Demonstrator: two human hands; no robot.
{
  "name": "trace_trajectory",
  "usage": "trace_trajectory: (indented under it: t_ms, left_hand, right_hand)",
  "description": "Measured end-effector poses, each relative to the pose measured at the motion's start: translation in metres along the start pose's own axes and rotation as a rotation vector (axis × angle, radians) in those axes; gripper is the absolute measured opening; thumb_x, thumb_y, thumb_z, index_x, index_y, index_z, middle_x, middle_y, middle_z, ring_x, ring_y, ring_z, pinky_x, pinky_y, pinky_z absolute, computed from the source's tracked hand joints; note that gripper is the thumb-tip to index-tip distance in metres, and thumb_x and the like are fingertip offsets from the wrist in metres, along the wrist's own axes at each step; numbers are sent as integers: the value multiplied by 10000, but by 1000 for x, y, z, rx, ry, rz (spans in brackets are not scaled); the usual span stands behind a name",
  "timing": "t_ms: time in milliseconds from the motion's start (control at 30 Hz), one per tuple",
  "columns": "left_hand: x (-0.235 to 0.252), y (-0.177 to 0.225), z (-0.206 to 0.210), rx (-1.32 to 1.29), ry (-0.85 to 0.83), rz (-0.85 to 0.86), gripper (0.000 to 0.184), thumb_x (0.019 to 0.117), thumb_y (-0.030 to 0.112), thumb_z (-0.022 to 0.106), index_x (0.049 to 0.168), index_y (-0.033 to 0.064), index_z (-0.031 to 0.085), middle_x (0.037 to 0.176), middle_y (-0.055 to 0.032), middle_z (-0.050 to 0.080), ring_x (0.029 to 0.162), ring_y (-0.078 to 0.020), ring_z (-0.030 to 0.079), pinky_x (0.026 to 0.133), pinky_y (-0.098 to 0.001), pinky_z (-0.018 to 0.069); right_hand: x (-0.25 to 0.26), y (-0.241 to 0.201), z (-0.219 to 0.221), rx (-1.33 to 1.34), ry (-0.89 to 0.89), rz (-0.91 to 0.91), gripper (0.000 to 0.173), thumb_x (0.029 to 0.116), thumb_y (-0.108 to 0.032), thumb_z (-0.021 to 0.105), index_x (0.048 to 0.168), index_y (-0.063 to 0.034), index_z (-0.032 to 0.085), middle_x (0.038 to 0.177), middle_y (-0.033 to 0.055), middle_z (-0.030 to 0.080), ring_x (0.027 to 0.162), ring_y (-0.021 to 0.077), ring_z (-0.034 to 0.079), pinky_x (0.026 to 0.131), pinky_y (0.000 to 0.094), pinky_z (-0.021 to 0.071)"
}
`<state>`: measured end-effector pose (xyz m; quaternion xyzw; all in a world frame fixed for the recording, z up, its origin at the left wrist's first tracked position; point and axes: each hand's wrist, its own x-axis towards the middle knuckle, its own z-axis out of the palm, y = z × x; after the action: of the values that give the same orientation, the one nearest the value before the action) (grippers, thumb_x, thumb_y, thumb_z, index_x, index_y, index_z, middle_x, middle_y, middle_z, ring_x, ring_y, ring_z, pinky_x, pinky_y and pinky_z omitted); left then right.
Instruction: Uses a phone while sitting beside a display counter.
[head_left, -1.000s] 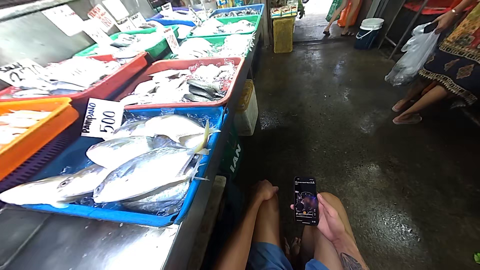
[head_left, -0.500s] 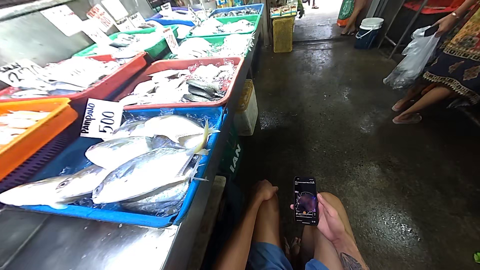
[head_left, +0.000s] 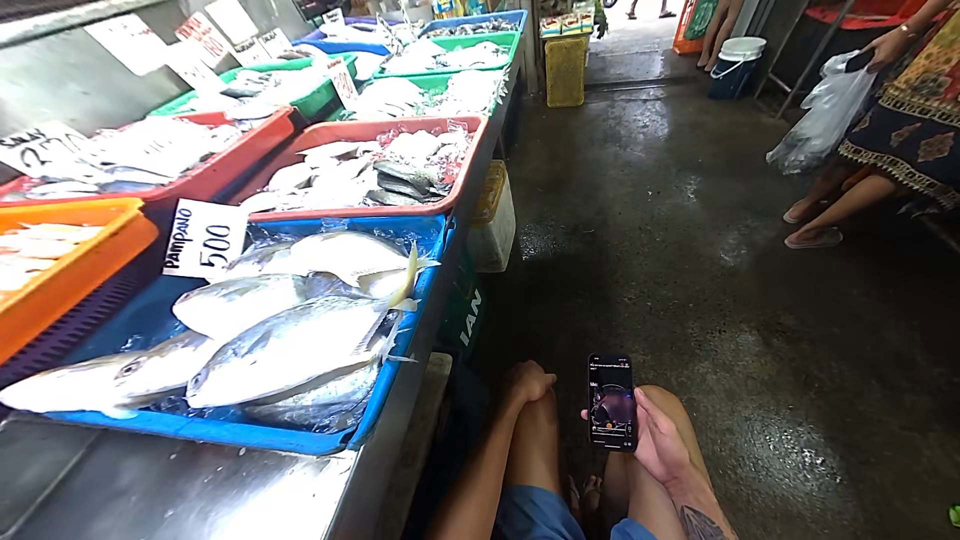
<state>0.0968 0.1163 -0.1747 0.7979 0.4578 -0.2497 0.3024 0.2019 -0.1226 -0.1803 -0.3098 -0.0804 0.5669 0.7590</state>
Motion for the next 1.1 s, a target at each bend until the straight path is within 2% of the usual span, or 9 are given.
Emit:
trace_trajectory:
  t_ms: [367, 567, 1100]
  left_hand:
    - [0, 0, -1, 9, 0, 2, 542, 989, 583, 488, 1070, 117, 751, 1136, -149, 716, 1137, -333, 653, 938, -621, 485]
    - [0, 1, -1, 13, -6, -1, 540, 995, 579, 483, 1102, 121, 748, 1163, -152, 710, 1161, -334, 645, 954, -619, 480]
    - [-2, 1, -1, -1, 5, 3, 530, 994, 572, 492, 1081, 118, 752, 1144, -151, 714, 1140, -335, 651, 942, -618, 484]
  right_hand:
    - [0, -1, 3, -11, 23, 12, 548, 1071, -427, 361, 1466, -49, 409, 1310, 258, 623, 1166, 379, 663, 977, 520, 569]
    - [0, -1, 4, 2, 2, 0, 541, 1072, -411, 375, 1481, -58, 389, 1326, 256, 614, 1178, 380, 656, 990, 528, 561]
    - [0, 0, 3, -9, 13, -6, 573, 1063, -440, 409, 1476, -44, 398, 1311, 259, 621, 1167, 375, 664, 990, 519, 564]
